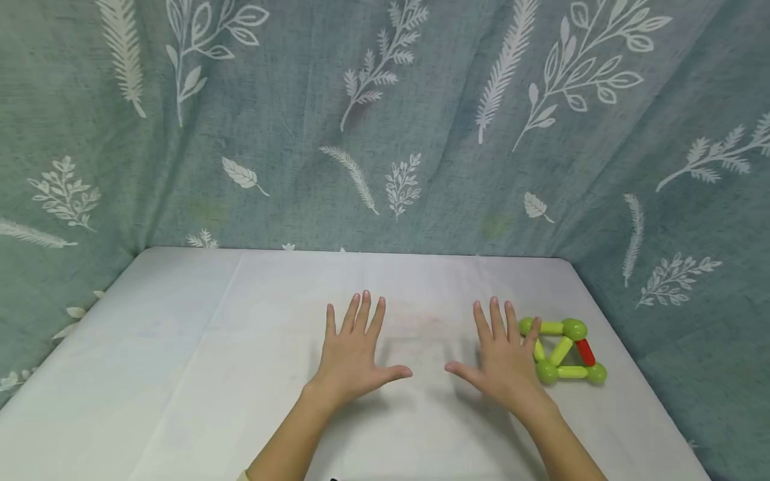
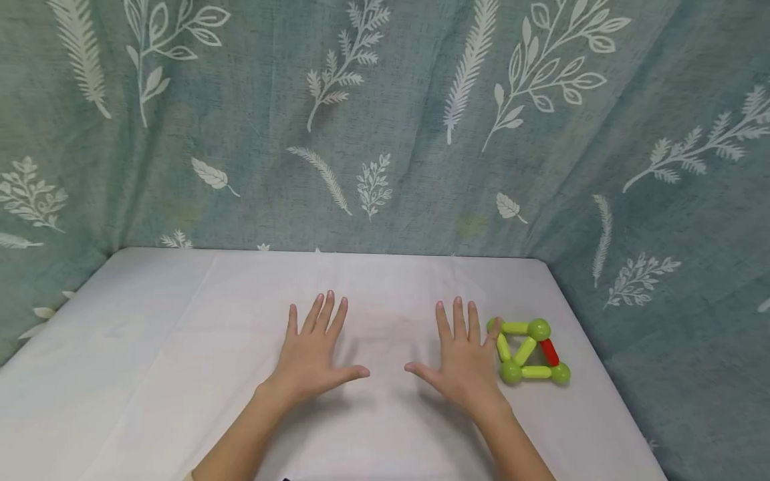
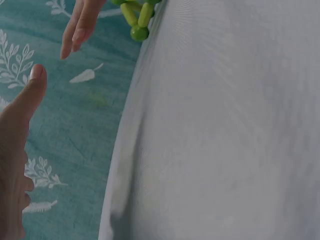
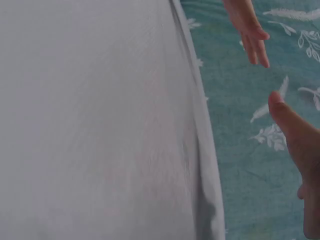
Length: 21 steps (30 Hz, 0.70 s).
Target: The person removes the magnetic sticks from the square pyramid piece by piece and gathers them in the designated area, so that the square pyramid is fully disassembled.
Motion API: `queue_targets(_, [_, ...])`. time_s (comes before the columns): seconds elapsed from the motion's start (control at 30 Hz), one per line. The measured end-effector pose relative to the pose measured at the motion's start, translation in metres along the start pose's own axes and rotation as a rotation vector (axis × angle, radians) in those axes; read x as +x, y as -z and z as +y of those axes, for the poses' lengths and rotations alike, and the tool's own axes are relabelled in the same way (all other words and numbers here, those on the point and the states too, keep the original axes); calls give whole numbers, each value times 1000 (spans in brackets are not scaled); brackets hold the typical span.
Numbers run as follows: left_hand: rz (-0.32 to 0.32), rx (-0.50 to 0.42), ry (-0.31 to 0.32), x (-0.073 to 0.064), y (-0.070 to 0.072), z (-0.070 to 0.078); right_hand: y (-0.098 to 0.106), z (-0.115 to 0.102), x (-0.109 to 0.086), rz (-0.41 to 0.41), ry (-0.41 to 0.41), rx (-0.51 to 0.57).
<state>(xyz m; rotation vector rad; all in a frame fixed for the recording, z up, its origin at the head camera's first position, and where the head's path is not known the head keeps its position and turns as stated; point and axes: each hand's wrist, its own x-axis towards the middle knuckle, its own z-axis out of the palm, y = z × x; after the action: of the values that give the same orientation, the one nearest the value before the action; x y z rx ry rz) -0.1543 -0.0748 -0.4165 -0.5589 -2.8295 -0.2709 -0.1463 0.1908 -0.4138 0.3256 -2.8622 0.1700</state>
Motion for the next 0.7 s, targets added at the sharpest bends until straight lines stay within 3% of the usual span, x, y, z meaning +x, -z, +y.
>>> queue_targets(0.27, [-9, -39, -40, 4, -7, 19, 2, 22, -12, 30, -24, -28])
queue_targets(0.7, [-40, 1, -130, 16, -26, 54, 15, 62, -28, 106, -49, -57])
